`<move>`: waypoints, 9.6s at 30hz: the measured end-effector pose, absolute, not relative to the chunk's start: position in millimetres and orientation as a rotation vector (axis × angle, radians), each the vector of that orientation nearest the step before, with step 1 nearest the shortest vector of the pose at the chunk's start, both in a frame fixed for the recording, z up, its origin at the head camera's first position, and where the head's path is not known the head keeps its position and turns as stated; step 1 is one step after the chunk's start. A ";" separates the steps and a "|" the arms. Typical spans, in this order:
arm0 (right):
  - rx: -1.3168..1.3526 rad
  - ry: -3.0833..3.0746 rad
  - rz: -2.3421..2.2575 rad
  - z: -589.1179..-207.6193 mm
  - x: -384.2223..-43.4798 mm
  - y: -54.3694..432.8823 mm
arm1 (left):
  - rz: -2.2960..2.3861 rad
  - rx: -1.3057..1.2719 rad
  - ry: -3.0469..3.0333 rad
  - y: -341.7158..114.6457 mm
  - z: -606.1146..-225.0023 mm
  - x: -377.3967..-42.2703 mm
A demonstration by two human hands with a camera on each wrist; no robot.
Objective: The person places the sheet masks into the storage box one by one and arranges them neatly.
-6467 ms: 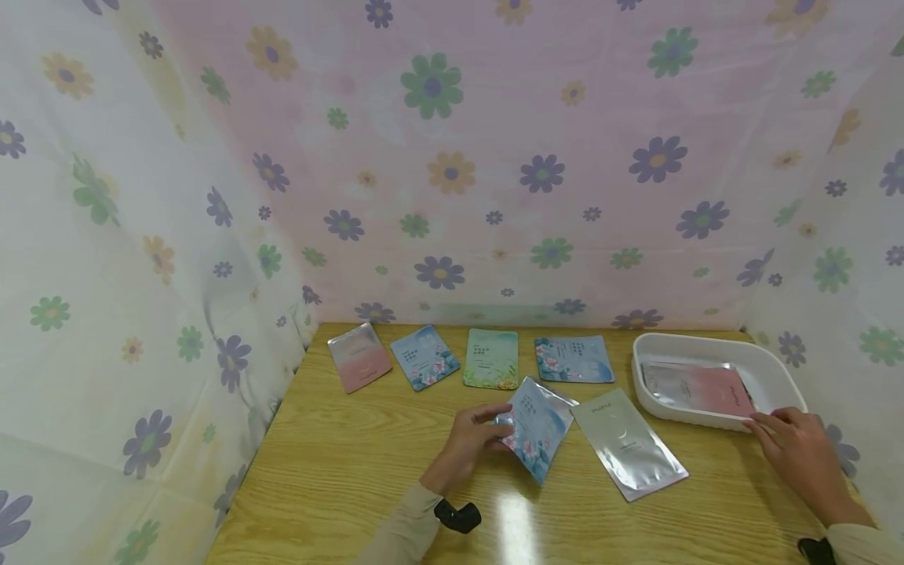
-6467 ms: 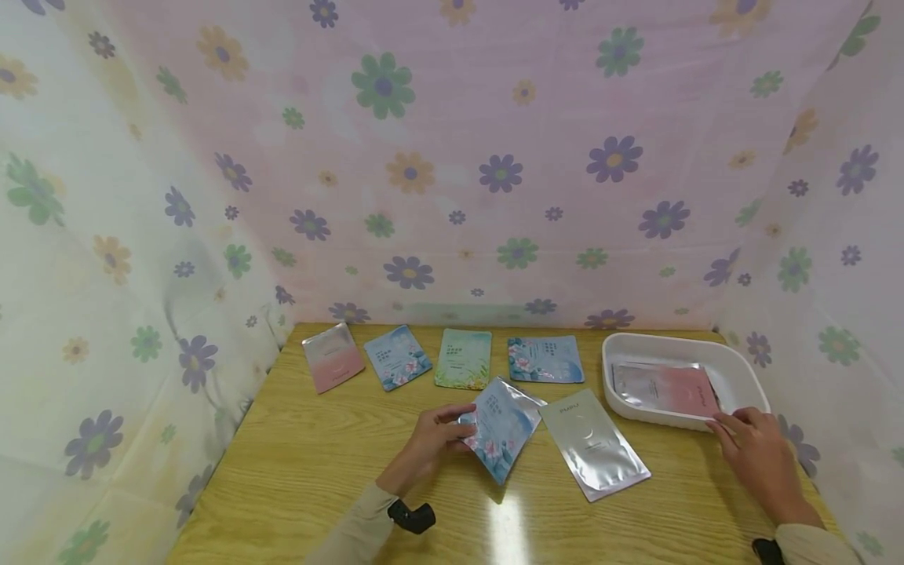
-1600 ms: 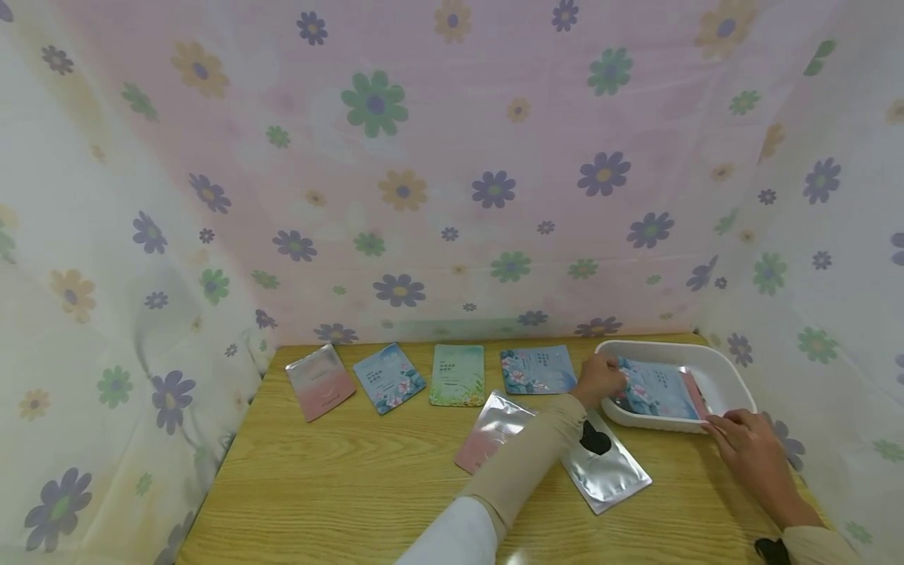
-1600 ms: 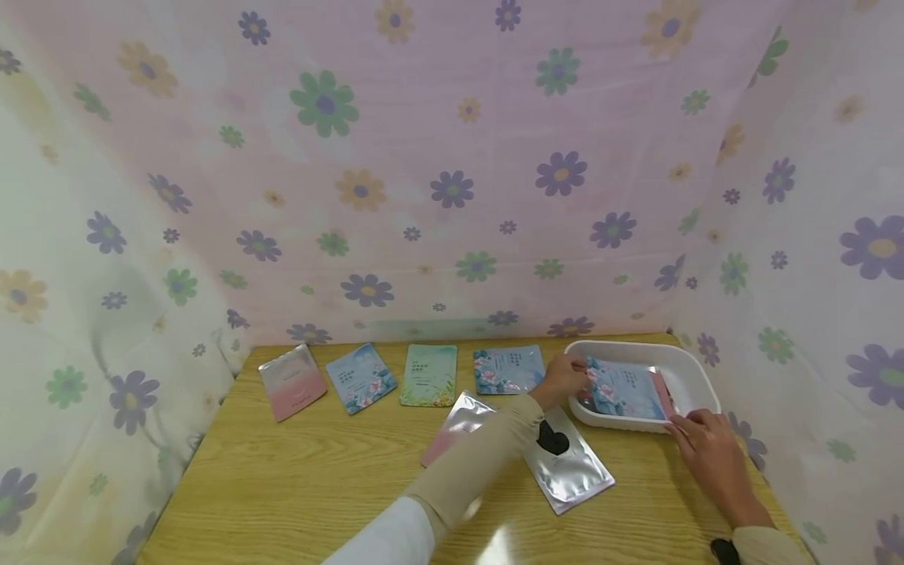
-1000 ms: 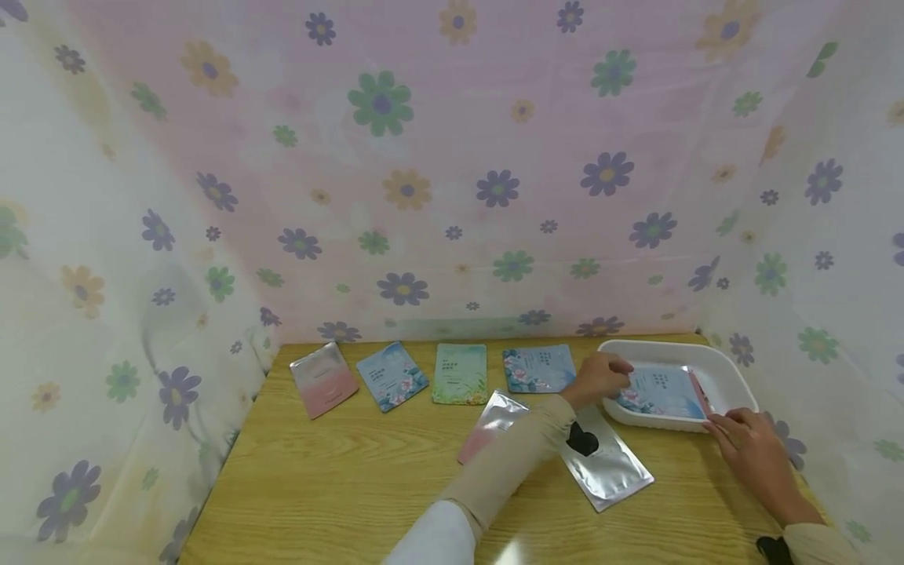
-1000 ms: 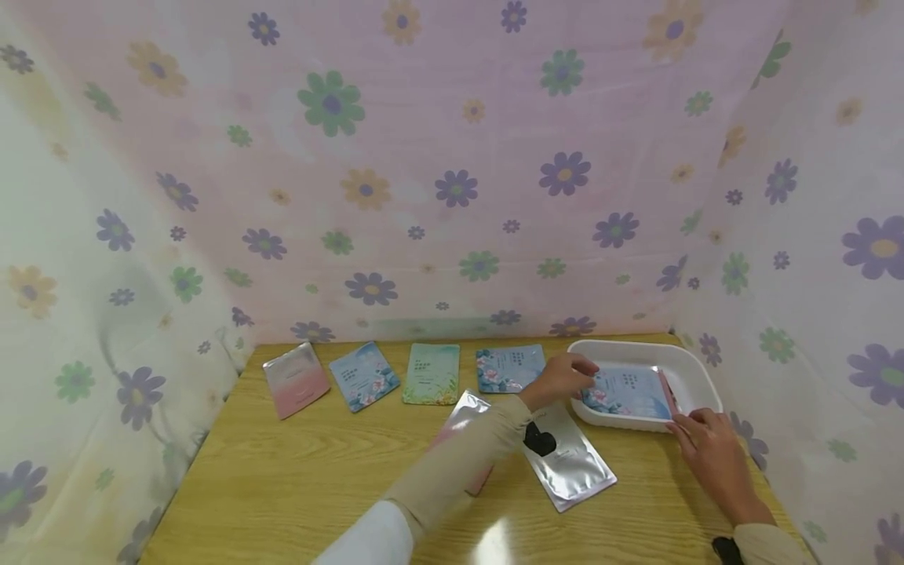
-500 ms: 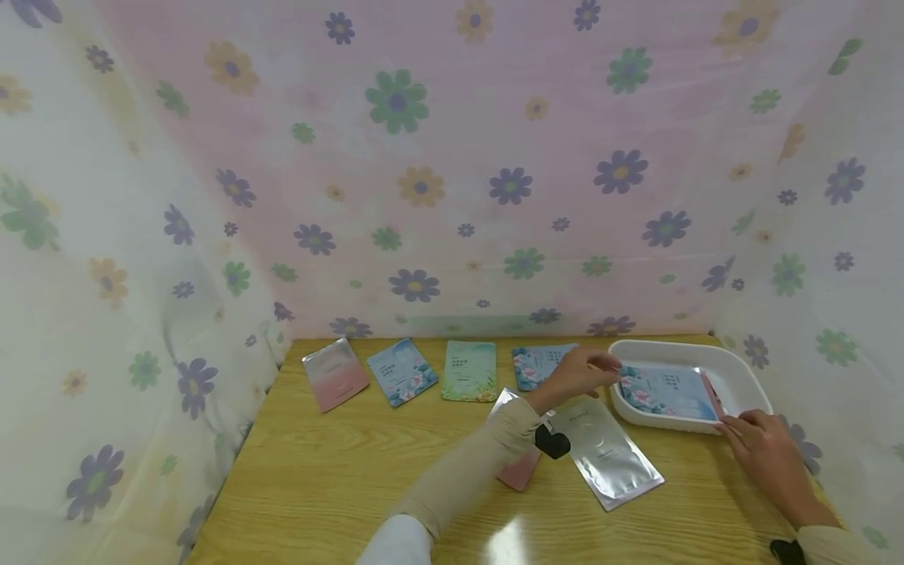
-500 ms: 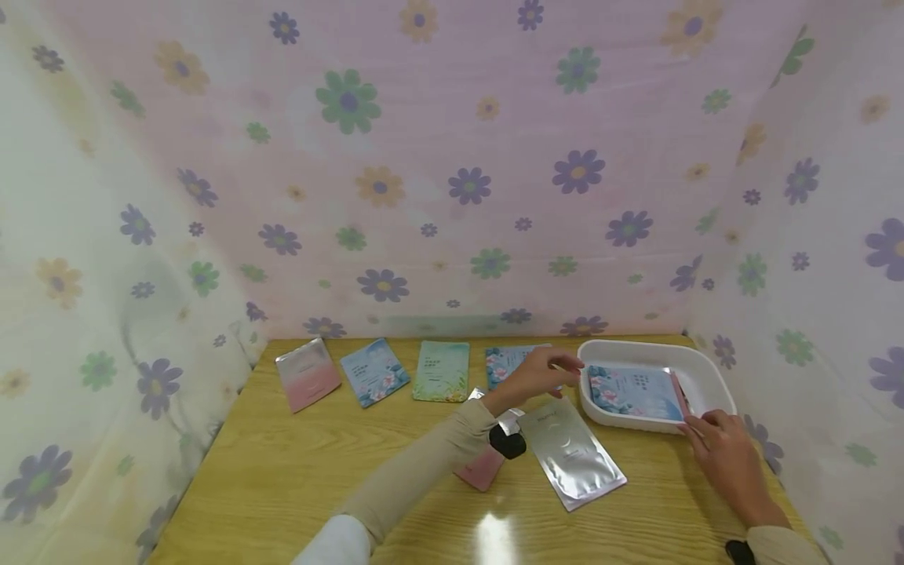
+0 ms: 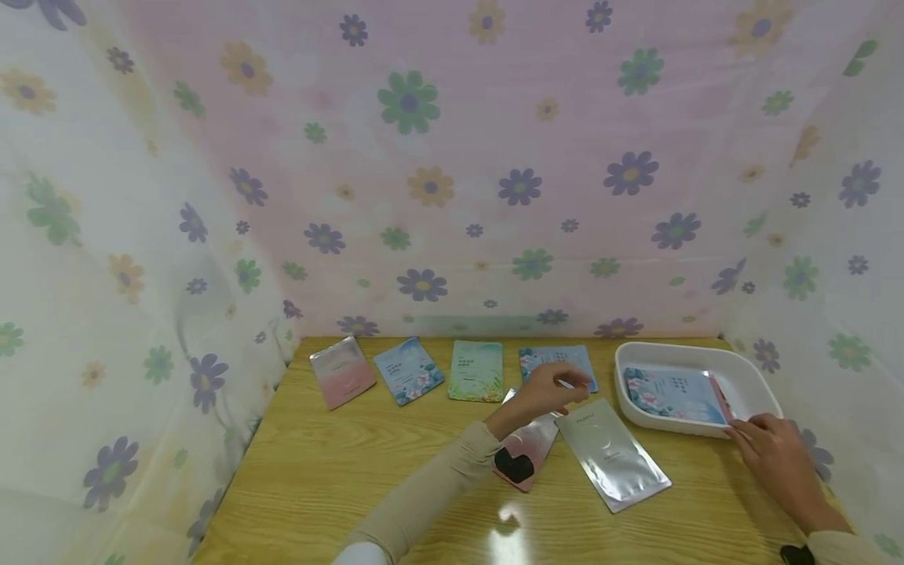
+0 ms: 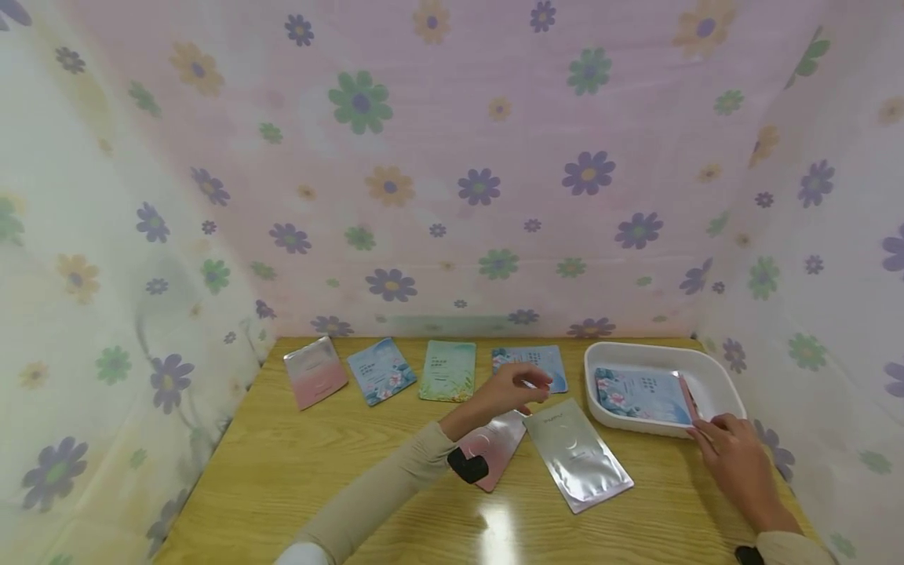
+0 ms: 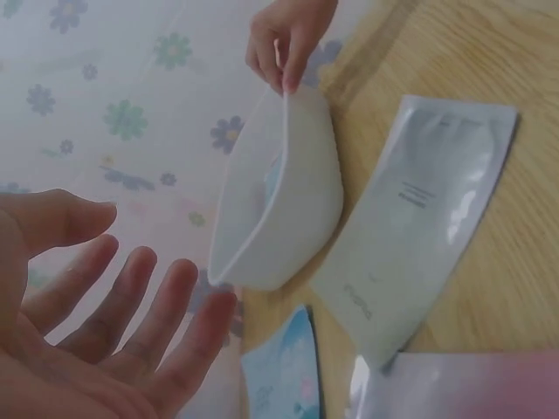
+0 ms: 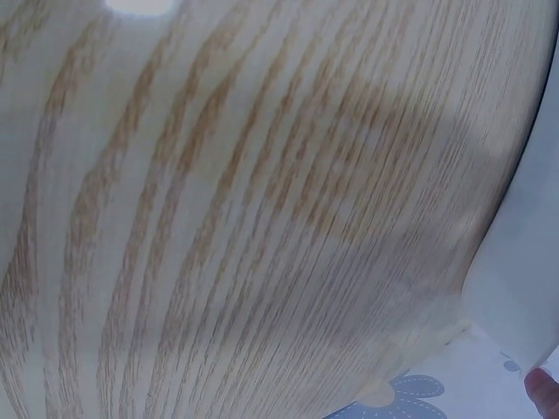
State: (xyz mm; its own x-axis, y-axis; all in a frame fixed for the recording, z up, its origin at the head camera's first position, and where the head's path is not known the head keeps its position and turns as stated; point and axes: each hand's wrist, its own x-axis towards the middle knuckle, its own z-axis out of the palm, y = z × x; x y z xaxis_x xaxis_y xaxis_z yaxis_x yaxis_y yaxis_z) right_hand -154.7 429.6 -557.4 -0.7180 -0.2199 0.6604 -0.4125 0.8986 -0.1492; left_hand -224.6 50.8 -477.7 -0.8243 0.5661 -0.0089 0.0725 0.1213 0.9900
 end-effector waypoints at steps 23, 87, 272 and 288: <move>0.474 -2.383 0.368 -556.4 -155.6 432.9 | 1.902 0.336 2.060 -26.4 -504.5 -185.0; 0.481 -2.350 0.338 -559.9 -157.3 428.5 | 1.493 -0.199 2.901 -28.6 -578.5 -139.9; 0.449 -2.305 0.411 -566.3 -154.4 430.8 | 1.937 -0.019 2.258 202.8 -505.4 -276.5; 0.452 -2.301 0.417 -563.9 -153.1 430.7 | 1.321 0.420 2.811 209.9 -516.0 -270.5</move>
State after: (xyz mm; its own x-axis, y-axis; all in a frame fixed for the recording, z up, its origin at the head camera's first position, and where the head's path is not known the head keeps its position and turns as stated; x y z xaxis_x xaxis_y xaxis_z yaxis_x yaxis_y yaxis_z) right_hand -153.1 430.7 -563.9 -0.6632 -0.1953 0.7226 -0.4366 0.8850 -0.1615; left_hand -270.5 209.9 -516.0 -0.9641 0.2435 0.1064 0.2373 0.6086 0.7572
